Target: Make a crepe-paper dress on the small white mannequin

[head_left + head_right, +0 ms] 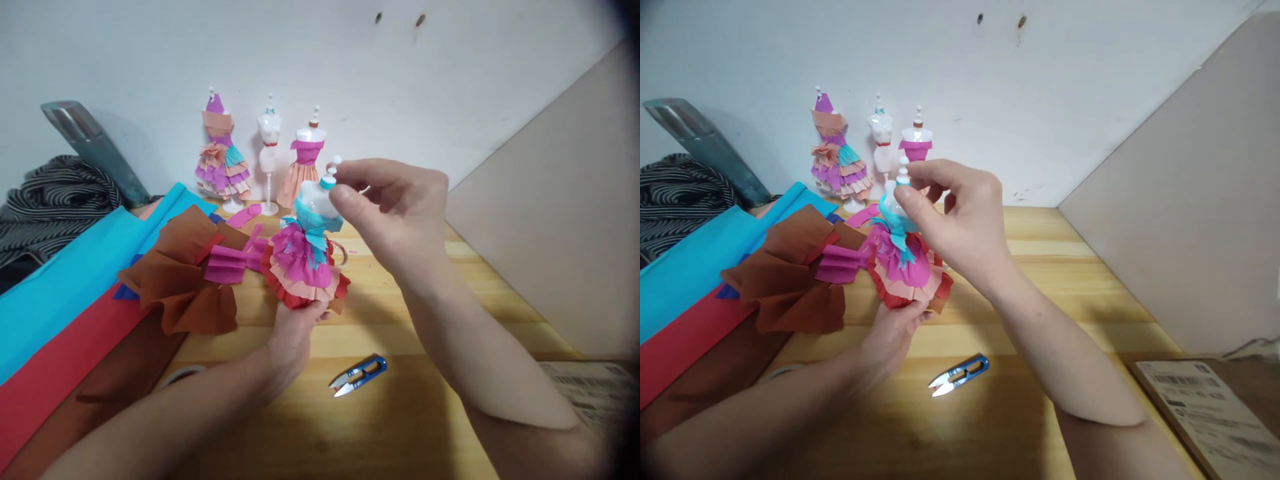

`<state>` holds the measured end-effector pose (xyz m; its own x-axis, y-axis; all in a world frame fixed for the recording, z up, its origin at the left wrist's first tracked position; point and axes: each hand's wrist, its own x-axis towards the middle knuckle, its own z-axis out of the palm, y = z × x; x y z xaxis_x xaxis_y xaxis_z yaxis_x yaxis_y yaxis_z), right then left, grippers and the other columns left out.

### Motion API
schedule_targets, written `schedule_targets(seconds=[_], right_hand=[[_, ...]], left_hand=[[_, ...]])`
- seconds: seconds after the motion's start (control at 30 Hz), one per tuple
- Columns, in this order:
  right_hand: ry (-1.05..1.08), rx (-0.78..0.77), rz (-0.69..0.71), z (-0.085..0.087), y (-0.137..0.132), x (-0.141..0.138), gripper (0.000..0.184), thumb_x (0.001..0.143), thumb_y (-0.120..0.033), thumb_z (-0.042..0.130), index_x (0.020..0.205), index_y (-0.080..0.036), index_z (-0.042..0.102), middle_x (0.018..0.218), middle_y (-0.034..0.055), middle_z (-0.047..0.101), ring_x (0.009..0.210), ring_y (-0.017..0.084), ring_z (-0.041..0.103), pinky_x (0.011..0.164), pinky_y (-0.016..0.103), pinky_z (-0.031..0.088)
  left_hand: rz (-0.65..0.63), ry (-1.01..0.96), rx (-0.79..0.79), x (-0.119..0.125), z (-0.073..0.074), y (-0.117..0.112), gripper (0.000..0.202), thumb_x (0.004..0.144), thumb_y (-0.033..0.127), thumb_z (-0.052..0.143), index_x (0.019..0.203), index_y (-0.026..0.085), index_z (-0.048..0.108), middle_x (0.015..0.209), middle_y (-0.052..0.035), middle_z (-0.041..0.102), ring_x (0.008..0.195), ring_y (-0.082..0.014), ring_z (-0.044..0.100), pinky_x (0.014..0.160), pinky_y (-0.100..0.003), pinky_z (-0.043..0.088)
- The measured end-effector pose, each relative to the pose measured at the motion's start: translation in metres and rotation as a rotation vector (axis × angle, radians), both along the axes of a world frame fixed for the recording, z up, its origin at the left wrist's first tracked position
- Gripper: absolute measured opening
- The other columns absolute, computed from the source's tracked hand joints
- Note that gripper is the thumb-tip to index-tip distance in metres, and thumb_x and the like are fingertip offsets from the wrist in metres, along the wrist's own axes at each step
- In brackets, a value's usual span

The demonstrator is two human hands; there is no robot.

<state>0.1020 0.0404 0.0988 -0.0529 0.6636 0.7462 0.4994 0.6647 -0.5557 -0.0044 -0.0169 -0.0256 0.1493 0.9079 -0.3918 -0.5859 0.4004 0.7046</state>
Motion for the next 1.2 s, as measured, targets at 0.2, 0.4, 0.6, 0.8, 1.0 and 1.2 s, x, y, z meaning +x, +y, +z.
schedule_targets(seconds=[0.2, 0.4, 0.6, 0.8, 1.0, 1.2], right_hand=[[-0.010, 0.024, -0.061, 0.000, 0.003, -0.009, 0.021, 0.086, -0.035, 0.064, 0.084, -0.017, 0.073, 0.073, -0.0003, 0.069, 0.073, 0.015, 0.066, 0.065, 0.030, 0.053], [0.001, 0.038, -0.086, -0.004, 0.003, -0.007, 0.019, 0.088, -0.032, 0.063, 0.080, -0.018, 0.072, 0.069, 0.0005, 0.068, 0.073, 0.017, 0.067, 0.067, 0.032, 0.055], [0.006, 0.022, -0.076, -0.003, 0.002, -0.005, 0.016, 0.089, -0.031, 0.062, 0.086, -0.019, 0.072, 0.077, 0.0020, 0.070, 0.077, 0.018, 0.067, 0.067, 0.033, 0.054], [0.251, 0.040, -0.137, -0.024, -0.009, 0.025, 0.013, 0.089, -0.030, 0.060, 0.097, -0.021, 0.065, 0.088, 0.0017, 0.064, 0.061, 0.010, 0.055, 0.056, 0.027, 0.044], [0.788, -0.707, -0.088, -0.109, -0.041, 0.050, 0.028, 0.067, -0.031, 0.078, 0.086, -0.020, 0.060, 0.087, -0.0004, 0.062, 0.052, 0.006, 0.051, 0.042, 0.019, 0.035], [1.049, -1.240, 0.248, -0.140, -0.058, 0.034, 0.038, 0.059, -0.042, 0.086, 0.069, -0.016, 0.060, 0.050, -0.0031, 0.051, 0.044, 0.007, 0.044, 0.037, 0.017, 0.019]], left_hand=[[-0.056, -0.067, 0.000, -0.005, 0.008, -0.004, 0.050, 0.054, 0.025, 0.086, 0.100, 0.022, 0.067, 0.097, -0.0016, 0.067, 0.089, -0.0164, 0.059, 0.074, -0.030, 0.049], [0.001, -0.056, 0.055, -0.004, -0.002, 0.000, 0.047, 0.065, 0.034, 0.083, 0.108, 0.024, 0.066, 0.105, -0.0035, 0.069, 0.092, -0.0159, 0.061, 0.071, -0.028, 0.051], [0.036, -0.006, 0.041, -0.004, -0.009, 0.008, 0.051, 0.058, 0.032, 0.088, 0.103, 0.022, 0.067, 0.100, -0.0041, 0.070, 0.091, -0.0176, 0.063, 0.070, -0.029, 0.053], [0.008, -0.034, 0.017, -0.006, -0.007, 0.007, 0.058, 0.058, 0.029, 0.087, 0.111, 0.023, 0.065, 0.107, -0.0042, 0.070, 0.095, -0.0180, 0.063, 0.072, -0.029, 0.053], [-0.020, -0.056, -0.001, -0.005, -0.004, 0.005, 0.048, 0.058, 0.029, 0.086, 0.102, 0.022, 0.066, 0.105, -0.0038, 0.070, 0.097, -0.0179, 0.062, 0.076, -0.030, 0.051], [-0.002, 0.008, -0.042, -0.004, -0.001, 0.004, 0.050, 0.054, 0.026, 0.087, 0.099, 0.024, 0.066, 0.103, -0.0026, 0.071, 0.095, -0.0195, 0.063, 0.073, -0.030, 0.052]])
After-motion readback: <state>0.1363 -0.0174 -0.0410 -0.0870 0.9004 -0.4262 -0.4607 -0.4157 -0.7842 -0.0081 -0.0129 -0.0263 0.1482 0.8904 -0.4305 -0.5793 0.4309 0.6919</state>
